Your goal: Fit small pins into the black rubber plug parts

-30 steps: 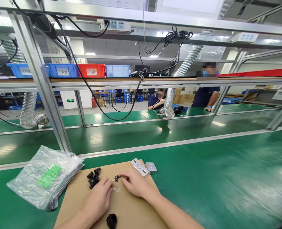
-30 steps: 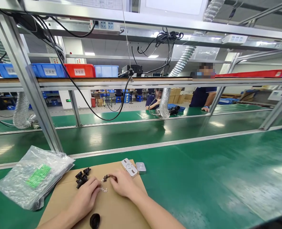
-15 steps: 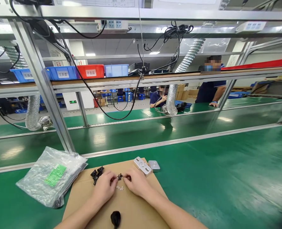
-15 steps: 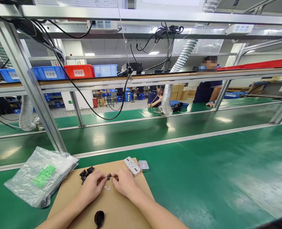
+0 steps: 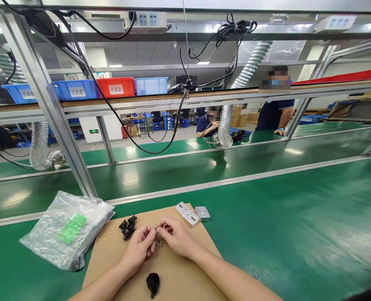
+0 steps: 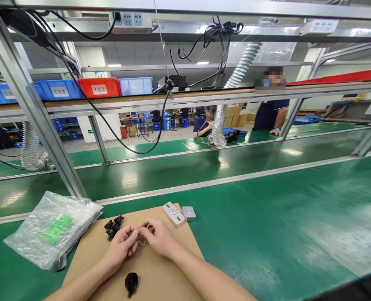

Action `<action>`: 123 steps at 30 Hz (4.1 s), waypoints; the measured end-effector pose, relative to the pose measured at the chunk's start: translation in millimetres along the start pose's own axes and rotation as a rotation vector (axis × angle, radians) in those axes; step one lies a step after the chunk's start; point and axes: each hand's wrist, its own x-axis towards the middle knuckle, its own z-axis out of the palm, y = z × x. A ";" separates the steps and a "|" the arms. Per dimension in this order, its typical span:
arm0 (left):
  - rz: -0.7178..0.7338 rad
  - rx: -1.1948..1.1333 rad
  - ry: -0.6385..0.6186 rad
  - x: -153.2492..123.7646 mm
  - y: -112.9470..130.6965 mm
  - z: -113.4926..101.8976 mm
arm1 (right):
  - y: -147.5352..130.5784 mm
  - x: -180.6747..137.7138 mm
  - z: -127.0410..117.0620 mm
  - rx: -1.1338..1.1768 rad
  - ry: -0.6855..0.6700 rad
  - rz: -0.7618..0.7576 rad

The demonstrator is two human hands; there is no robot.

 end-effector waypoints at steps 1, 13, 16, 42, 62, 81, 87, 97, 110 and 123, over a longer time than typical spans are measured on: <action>-0.005 -0.019 -0.008 0.7 0.1 -0.9 | 0.2 -0.1 2.3 0.050 0.001 -0.006; -0.034 -0.078 -0.022 0.8 5.5 -4.1 | 0.4 3.3 5.7 0.073 0.028 -0.113; -0.044 -0.094 -0.035 0.9 4.9 -5.6 | 3.4 3.3 8.1 0.044 0.072 -0.084; -0.086 -0.154 -0.022 0.7 8.8 -6.4 | 1.7 -6.4 7.1 -0.332 0.109 -0.409; -0.095 -0.270 -0.002 -2.8 13.9 -5.1 | -6.5 -7.2 11.8 0.017 0.040 -0.204; -0.167 -0.333 -0.036 -4.4 16.9 -4.4 | -14.2 -11.6 -2.0 0.009 0.083 -0.401; -0.162 -0.372 -0.100 -5.5 14.3 -6.8 | -15.9 -14.5 -1.7 -0.033 0.025 -0.459; -0.159 -0.323 -0.140 -8.3 12.2 -8.3 | -20.1 -14.8 -3.7 -0.068 0.008 -0.475; -0.158 -0.310 -0.163 -9.8 14.6 -7.4 | -20.8 -15.5 -2.3 -0.078 0.072 -0.482; -0.149 -0.290 -0.219 -11.7 15.8 -5.6 | -13.0 -23.0 -2.8 -0.191 0.076 -0.527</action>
